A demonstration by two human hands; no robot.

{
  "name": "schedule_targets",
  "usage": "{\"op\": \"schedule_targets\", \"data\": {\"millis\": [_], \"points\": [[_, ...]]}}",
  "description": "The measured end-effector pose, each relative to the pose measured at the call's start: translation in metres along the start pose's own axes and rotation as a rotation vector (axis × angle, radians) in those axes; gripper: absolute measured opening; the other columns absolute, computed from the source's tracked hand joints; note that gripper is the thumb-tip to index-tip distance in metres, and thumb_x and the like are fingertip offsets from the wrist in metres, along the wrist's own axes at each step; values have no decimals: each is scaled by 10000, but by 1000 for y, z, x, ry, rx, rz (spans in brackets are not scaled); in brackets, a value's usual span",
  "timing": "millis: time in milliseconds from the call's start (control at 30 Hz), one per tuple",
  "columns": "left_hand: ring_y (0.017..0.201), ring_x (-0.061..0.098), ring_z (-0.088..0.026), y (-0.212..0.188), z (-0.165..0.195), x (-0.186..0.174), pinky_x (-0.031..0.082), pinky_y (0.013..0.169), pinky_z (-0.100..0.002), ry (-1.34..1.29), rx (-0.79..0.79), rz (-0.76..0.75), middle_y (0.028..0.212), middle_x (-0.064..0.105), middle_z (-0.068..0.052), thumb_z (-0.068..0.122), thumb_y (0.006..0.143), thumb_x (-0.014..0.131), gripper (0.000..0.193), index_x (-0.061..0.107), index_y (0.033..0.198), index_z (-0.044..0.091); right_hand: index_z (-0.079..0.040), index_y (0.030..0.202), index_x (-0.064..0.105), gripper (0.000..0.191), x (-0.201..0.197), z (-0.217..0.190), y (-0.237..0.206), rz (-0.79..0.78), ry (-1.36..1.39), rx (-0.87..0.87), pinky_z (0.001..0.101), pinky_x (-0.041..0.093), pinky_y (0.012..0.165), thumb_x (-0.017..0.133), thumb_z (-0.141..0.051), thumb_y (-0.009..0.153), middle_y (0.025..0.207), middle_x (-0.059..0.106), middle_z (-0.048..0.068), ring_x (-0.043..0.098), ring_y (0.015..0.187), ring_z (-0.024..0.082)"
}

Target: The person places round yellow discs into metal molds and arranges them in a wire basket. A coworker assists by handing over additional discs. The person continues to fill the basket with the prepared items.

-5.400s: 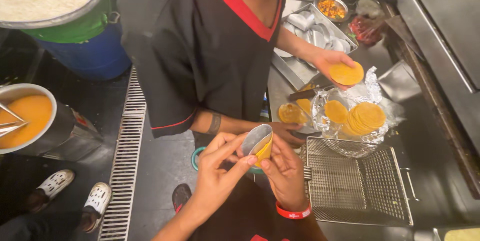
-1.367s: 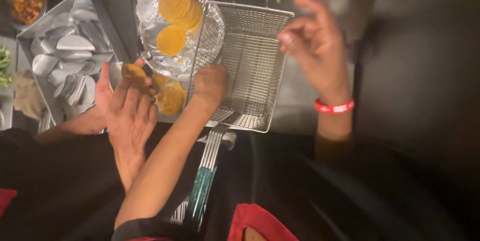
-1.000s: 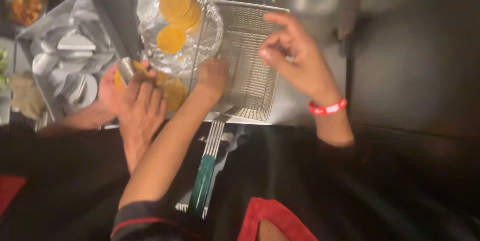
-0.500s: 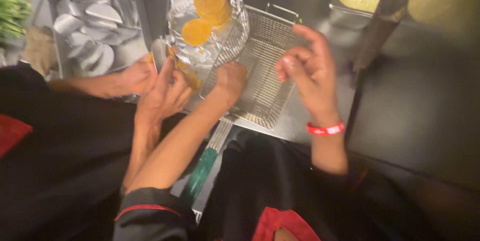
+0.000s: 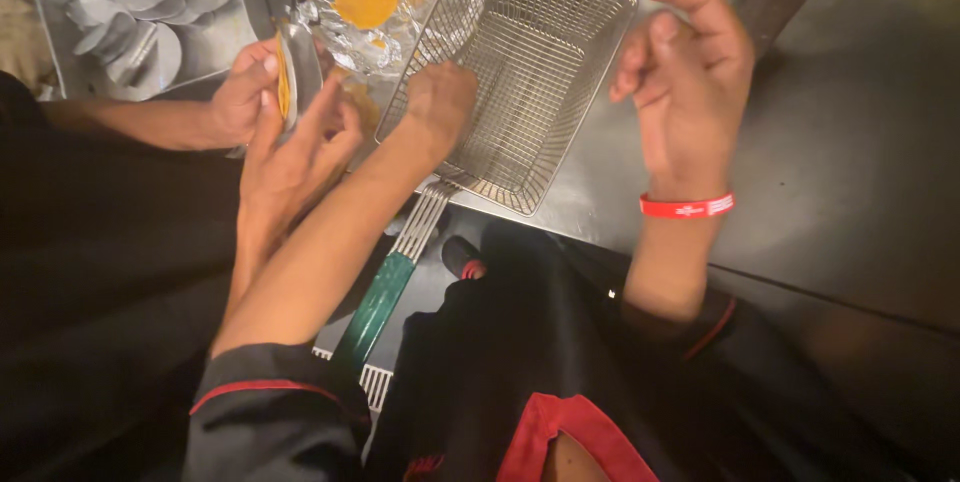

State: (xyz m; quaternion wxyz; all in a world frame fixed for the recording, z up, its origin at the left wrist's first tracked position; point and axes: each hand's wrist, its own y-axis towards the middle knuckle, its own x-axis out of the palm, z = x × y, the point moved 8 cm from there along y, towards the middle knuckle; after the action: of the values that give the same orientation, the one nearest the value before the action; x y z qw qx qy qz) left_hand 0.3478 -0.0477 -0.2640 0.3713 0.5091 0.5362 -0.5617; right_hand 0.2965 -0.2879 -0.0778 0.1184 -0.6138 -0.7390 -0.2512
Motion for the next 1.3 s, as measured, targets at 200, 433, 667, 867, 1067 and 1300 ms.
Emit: {"op": "schedule_targets", "data": {"millis": [200, 433, 667, 867, 1067, 1300], "points": [[916, 764, -285, -4, 7, -2, 616, 709, -369, -6, 29, 60, 975, 777, -146, 88, 905, 672, 137, 803, 929, 120, 21, 1276, 625, 219, -4, 16, -3, -8, 79, 68, 299, 490, 605, 655, -139, 1130, 802, 619, 74, 584, 663, 147], [947, 760, -270, 11, 8, 13, 609, 739, -374, 24, -5, 16, 1004, 780, -130, 125, 920, 659, 156, 810, 946, 151, -20, 1277, 617, 239, 11, 73, 10, -103, -361, 166, 256, 530, 697, 637, -145, 1074, 912, 681, 30, 640, 781, 99], [1005, 740, -264, 33, 11, 14, 601, 783, -390, -62, -62, -74, 1090, 749, -98, 141, 923, 640, 173, 765, 1043, 149, -16, 1344, 550, 374, 59, 95, 29, -264, -349, 145, 300, 588, 791, 654, -167, 1018, 1063, 725, 51, 707, 974, 145], [1099, 685, -277, 50, 31, -14, 553, 887, -385, 18, 72, -11, 1214, 662, -98, 130, 938, 645, 244, 640, 1182, 132, 27, 1330, 479, 754, 143, 98, 58, -281, -1064, -50, 418, 584, 702, 802, -457, 850, 900, 731, 168, 740, 797, 309], [1194, 631, -289, -16, 7, -53, 505, 991, -379, 1378, 404, 679, 1338, 574, -98, 119, 953, 650, 391, 515, 1321, 116, 2, 1282, 469, 688, 176, 85, 62, -250, -1216, -124, 510, 545, 718, 779, -454, 871, 949, 721, 219, 718, 865, 413], [1305, 566, -304, -56, -50, -33, 449, 1113, -373, 2290, 224, 1057, 1482, 473, -98, 106, 971, 655, 586, 370, 1483, 97, -56, 1369, 492, 640, 162, 65, 53, -202, -986, -287, 440, 585, 781, 793, -317, 868, 1045, 731, 193, 745, 920, 348]]}}
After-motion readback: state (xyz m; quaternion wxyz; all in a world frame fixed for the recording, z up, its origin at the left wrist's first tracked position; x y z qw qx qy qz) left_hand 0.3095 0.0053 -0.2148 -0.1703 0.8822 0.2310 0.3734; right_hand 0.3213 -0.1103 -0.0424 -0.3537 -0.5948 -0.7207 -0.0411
